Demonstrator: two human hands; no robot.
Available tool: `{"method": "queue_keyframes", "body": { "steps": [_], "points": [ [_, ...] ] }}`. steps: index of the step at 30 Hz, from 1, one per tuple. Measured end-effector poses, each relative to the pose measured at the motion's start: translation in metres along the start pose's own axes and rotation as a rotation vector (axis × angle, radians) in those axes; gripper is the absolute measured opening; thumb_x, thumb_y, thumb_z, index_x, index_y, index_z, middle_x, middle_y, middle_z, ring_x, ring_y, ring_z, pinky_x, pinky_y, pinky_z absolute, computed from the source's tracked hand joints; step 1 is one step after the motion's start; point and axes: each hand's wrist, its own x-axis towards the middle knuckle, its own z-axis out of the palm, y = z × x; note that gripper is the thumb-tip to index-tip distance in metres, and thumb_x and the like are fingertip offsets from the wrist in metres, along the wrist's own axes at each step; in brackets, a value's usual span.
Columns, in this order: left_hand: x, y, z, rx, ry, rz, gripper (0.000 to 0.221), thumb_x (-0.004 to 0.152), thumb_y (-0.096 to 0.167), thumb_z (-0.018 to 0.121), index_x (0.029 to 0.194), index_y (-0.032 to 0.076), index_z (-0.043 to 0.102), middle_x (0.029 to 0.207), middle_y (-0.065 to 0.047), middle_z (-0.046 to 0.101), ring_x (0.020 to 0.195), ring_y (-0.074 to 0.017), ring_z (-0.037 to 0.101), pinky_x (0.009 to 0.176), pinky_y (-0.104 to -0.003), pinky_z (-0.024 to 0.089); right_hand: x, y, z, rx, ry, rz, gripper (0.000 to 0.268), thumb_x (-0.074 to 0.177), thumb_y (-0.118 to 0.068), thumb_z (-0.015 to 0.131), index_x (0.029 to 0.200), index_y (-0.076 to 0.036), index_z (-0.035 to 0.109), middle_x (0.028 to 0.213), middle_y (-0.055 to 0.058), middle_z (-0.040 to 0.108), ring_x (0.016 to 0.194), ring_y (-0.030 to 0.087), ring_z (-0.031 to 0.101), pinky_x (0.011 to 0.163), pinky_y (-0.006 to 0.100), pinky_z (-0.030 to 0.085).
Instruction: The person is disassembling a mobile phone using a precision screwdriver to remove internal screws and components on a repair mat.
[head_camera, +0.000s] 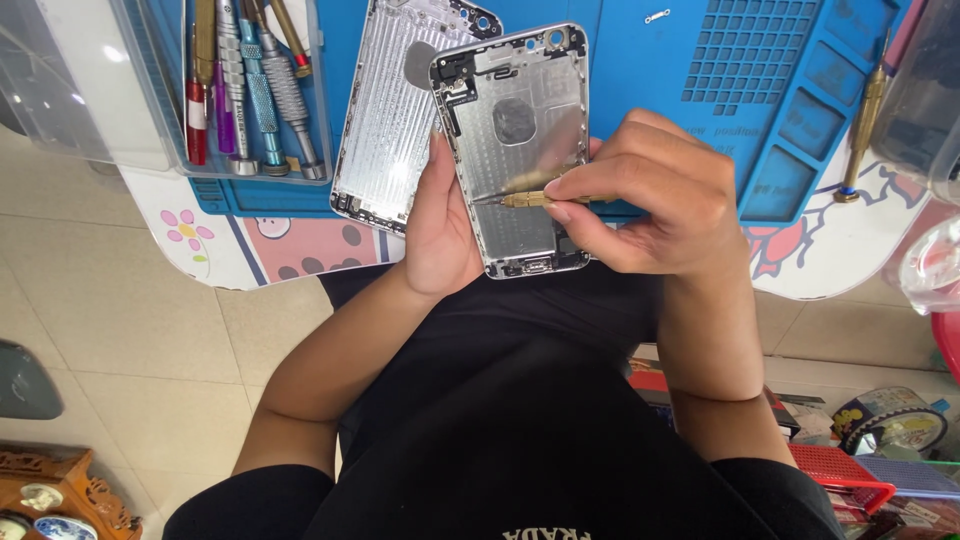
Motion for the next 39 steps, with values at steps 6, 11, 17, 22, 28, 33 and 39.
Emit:
{"method": "queue_keyframes", "body": {
  "steps": [6, 11, 17, 22, 28, 33, 39],
  "points": [
    [-0.008, -0.010, -0.012, -0.012, 0.139, 0.052, 0.063, 0.119, 0.047, 0.016, 0.159, 0.002, 0.036, 0.148, -0.018, 0.053, 0.137, -0.0253, 0.056, 0.119, -0.042, 0.046, 0.001, 0.001, -0.001, -0.005, -0.017, -0.016, 0.018, 0.088, -0.005, 0.089, 0.098, -0.004, 0.074, 0.085, 0.006, 0.070, 0.072, 0.018, 0.060, 0.068, 0.029, 0.054],
    [-0.009, -0.008, -0.012, -0.031, 0.218, 0.051, 0.058, 0.119, 0.044, 0.023, 0.157, 0.002, 0.039, 0.148, -0.014, 0.055, 0.138, -0.0226, 0.055, 0.122, -0.042, 0.044, 0.003, -0.002, -0.004, -0.119, -0.064, -0.025, 0.020, 0.084, -0.012, 0.091, 0.096, -0.008, 0.076, 0.080, 0.004, 0.067, 0.074, 0.021, 0.059, 0.067, 0.033, 0.047],
    [-0.010, -0.007, -0.016, -0.012, 0.179, 0.003, 0.059, 0.119, 0.046, 0.026, 0.156, 0.003, 0.042, 0.144, -0.013, 0.057, 0.135, -0.0201, 0.056, 0.122, -0.041, 0.045, 0.008, -0.003, -0.005, -0.201, -0.111, -0.062, 0.018, 0.089, -0.019, 0.089, 0.100, -0.012, 0.075, 0.090, 0.000, 0.071, 0.085, 0.021, 0.060, 0.077, 0.033, 0.047],
    [-0.008, -0.006, -0.017, -0.005, 0.220, 0.025, 0.057, 0.120, 0.045, 0.028, 0.156, 0.003, 0.042, 0.144, -0.012, 0.057, 0.134, -0.0192, 0.056, 0.120, -0.040, 0.045, 0.009, -0.001, -0.002, -0.150, -0.112, -0.088, 0.022, 0.087, -0.023, 0.089, 0.100, -0.013, 0.075, 0.091, -0.004, 0.071, 0.085, 0.019, 0.061, 0.079, 0.032, 0.046],
    [-0.009, -0.007, -0.019, 0.046, 0.289, 0.025, 0.057, 0.117, 0.045, 0.029, 0.153, 0.003, 0.043, 0.146, -0.011, 0.056, 0.136, -0.0183, 0.055, 0.119, -0.038, 0.045, 0.009, -0.002, 0.000, -0.100, -0.092, -0.033, 0.019, 0.089, -0.015, 0.088, 0.103, -0.018, 0.075, 0.093, -0.006, 0.070, 0.087, 0.016, 0.061, 0.082, 0.031, 0.044],
    [-0.009, -0.006, -0.018, 0.043, 0.247, 0.032, 0.057, 0.119, 0.046, 0.030, 0.154, 0.003, 0.044, 0.148, -0.012, 0.055, 0.138, -0.0185, 0.055, 0.120, -0.039, 0.044, 0.026, -0.010, -0.003, -0.074, -0.110, 0.016, 0.027, 0.078, -0.022, 0.084, 0.101, -0.012, 0.074, 0.094, 0.004, 0.070, 0.086, 0.021, 0.057, 0.079, 0.034, 0.043],
    [-0.008, -0.008, -0.017, 0.027, 0.280, 0.037, 0.055, 0.118, 0.043, 0.031, 0.155, 0.004, 0.042, 0.150, -0.010, 0.054, 0.139, -0.0182, 0.053, 0.121, -0.039, 0.043, 0.007, 0.000, -0.002, -0.114, -0.143, 0.044, 0.024, 0.089, -0.020, 0.087, 0.109, -0.014, 0.076, 0.093, -0.003, 0.070, 0.088, 0.019, 0.058, 0.083, 0.033, 0.044]
  ]
}}
